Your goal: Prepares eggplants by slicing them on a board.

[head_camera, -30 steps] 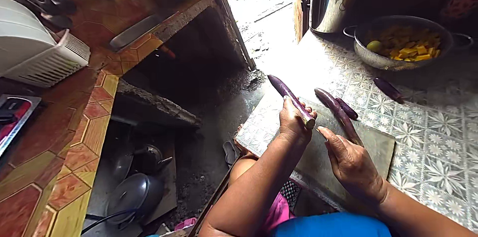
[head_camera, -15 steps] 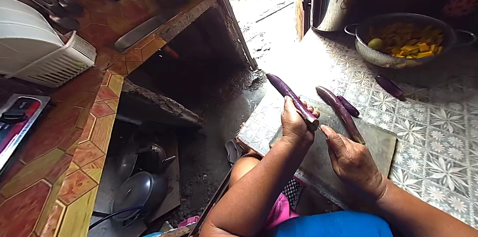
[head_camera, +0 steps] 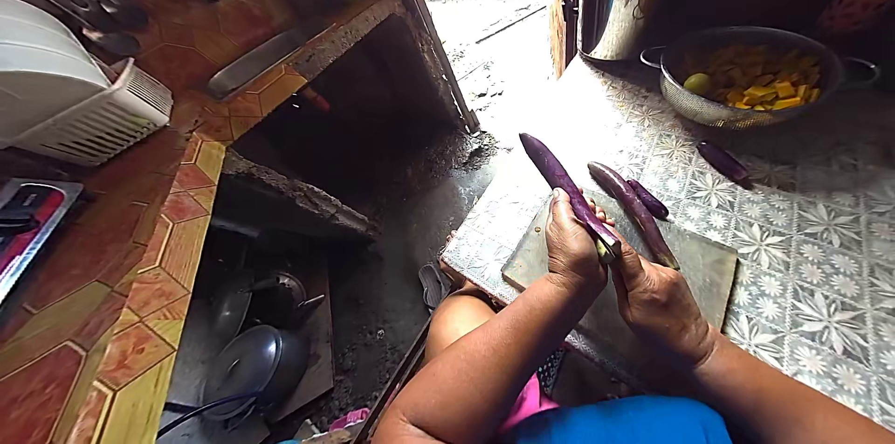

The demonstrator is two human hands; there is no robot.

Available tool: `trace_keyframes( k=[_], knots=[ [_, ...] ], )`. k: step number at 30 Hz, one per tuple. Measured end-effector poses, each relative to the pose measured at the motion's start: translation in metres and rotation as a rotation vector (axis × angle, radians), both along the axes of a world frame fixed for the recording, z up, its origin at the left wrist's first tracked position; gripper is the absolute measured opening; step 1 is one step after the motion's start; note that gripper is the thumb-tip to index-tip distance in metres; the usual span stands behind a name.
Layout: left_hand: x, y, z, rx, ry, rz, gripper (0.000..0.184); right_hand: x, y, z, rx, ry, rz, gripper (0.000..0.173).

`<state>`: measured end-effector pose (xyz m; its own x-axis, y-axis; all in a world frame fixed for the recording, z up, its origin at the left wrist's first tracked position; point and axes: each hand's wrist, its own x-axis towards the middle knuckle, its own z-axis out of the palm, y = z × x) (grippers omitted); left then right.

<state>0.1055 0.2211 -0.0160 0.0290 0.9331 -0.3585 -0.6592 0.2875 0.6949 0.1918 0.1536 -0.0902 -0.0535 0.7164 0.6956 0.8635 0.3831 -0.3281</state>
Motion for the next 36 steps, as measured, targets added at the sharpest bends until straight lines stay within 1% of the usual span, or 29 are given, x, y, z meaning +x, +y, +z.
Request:
trace_keyframes(
  k=[7, 10, 13, 14, 16, 17, 18, 19, 21, 23, 25, 30, 33, 36],
  knots=[
    [0.005, -0.005, 0.0, -0.026, 0.062, 0.022, 0.044, 0.002, 0.003, -0.004, -0.005, -0.019, -0.017, 0.039],
    [0.007, -0.013, -0.001, -0.028, 0.1, 0.003, 0.044, 0.005, 0.004, -0.007, -0.005, -0.021, -0.02, 0.041],
    [0.001, -0.014, -0.005, 0.053, 0.114, -0.01, 0.044, 0.008, 0.006, -0.006, 0.044, 0.003, -0.01, 0.038],
    [-0.003, -0.011, -0.007, 0.091, 0.123, -0.03, 0.047, 0.009, 0.006, -0.004, 0.06, 0.006, -0.002, 0.037],
    [-0.014, 0.004, -0.009, 0.145, 0.145, -0.08, 0.062, 0.009, 0.005, -0.001, 0.068, 0.009, 0.012, 0.036],
    [-0.019, 0.014, -0.008, 0.138, 0.138, -0.081, 0.069, 0.007, 0.004, -0.001, 0.065, 0.009, 0.027, 0.036],
    [-0.025, 0.024, -0.007, 0.128, 0.13, -0.052, 0.072, 0.005, 0.002, -0.001, 0.056, 0.008, 0.046, 0.037],
    [-0.03, 0.033, -0.007, 0.125, 0.121, 0.002, 0.071, 0.003, 0.0, -0.001, 0.048, 0.002, 0.065, 0.038],
    [-0.039, 0.047, -0.009, 0.12, 0.106, 0.114, 0.056, 0.002, -0.001, -0.002, 0.036, -0.012, 0.088, 0.038],
    [-0.043, 0.052, -0.011, 0.14, 0.089, 0.158, 0.044, 0.001, -0.002, -0.004, 0.024, -0.025, 0.101, 0.039],
    [-0.042, 0.05, -0.008, 0.198, 0.086, 0.163, 0.038, -0.001, -0.005, -0.004, 0.014, -0.039, 0.099, 0.041],
    [-0.038, 0.041, 0.003, 0.276, 0.08, 0.196, 0.038, -0.001, -0.007, -0.003, 0.032, -0.045, 0.079, 0.039],
    [-0.034, 0.036, 0.002, 0.276, 0.084, 0.178, 0.04, 0.002, -0.005, -0.004, 0.033, -0.05, 0.068, 0.041],
    [-0.029, 0.031, 0.002, 0.251, 0.069, 0.14, 0.041, 0.004, -0.004, -0.005, 0.043, -0.054, 0.059, 0.04]
  ],
)
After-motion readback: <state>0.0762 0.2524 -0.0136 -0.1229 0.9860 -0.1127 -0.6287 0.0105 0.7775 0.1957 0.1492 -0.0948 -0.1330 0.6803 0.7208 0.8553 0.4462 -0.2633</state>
